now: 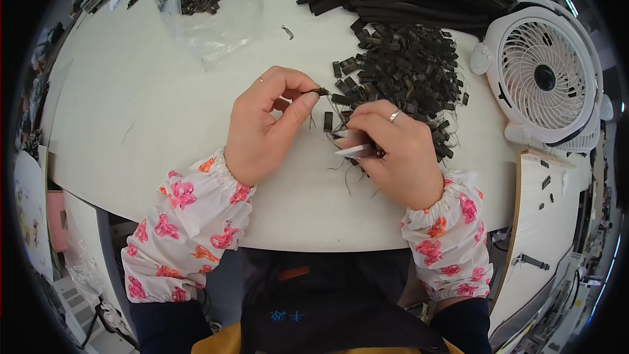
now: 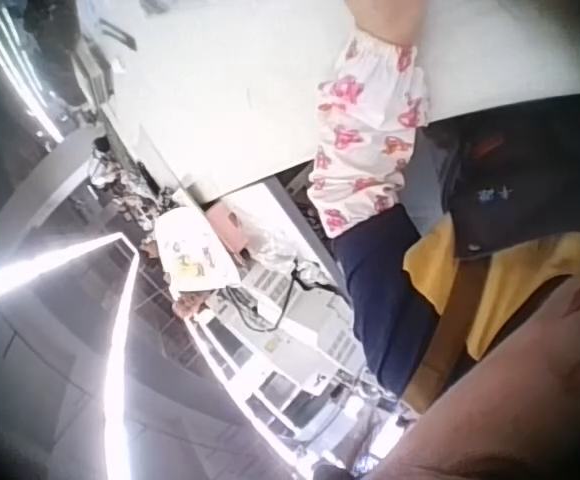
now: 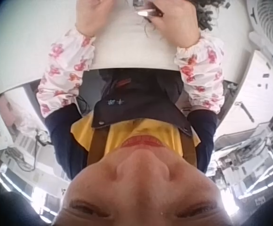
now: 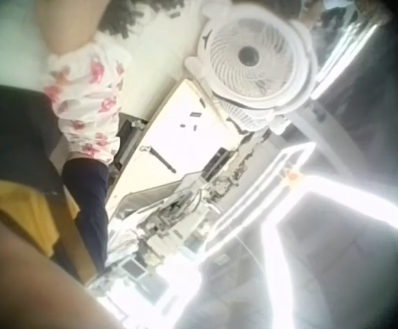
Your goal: Use scissors to trim excess threads or material from small black leather straps or components.
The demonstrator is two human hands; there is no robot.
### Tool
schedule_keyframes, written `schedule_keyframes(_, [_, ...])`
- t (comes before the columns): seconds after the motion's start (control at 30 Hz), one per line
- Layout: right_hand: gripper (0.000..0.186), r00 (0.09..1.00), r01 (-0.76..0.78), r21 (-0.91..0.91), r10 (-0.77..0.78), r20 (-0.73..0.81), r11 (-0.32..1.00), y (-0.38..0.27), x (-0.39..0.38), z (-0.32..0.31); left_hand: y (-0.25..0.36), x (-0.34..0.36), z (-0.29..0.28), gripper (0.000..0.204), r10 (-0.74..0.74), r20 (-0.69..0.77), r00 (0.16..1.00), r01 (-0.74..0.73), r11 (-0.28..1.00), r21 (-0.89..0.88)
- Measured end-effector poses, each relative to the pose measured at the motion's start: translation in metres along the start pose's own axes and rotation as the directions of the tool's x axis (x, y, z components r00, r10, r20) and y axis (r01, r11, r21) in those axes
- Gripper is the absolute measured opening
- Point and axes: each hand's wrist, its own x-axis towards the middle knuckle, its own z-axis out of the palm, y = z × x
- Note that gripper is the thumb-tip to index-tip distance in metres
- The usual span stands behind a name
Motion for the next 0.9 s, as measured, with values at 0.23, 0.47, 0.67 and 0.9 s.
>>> schedule_keyframes(0.23, [0.025,0.972,-0.141,0.285,0.186,-0.14,0.948,0.0,0.006,0.011,0.01,-0.006,0.002,0.007,0.071,0.171,0.983,-0.082,0.995,0.059])
schedule_keyframes(0.47, [0.012,0.992,-0.082,0.171,0.097,-0.079,0.982,-0.002,0.005,0.01,0.01,-0.005,-0.002,0.01,-0.198,0.141,0.97,0.221,0.959,-0.179])
schedule_keyframes(0.67, [0.017,0.994,0.073,-0.054,-0.077,-0.074,0.996,-0.002,0.001,0.023,0.013,-0.003,0.001,0.013,-0.342,0.217,0.914,0.405,0.784,-0.471])
schedule_keyframes(0.9, [0.034,0.988,-0.104,0.014,0.105,-0.115,0.994,-0.005,0.005,0.001,0.011,-0.003,-0.004,0.013,-0.424,0.345,0.837,0.545,0.697,-0.466])
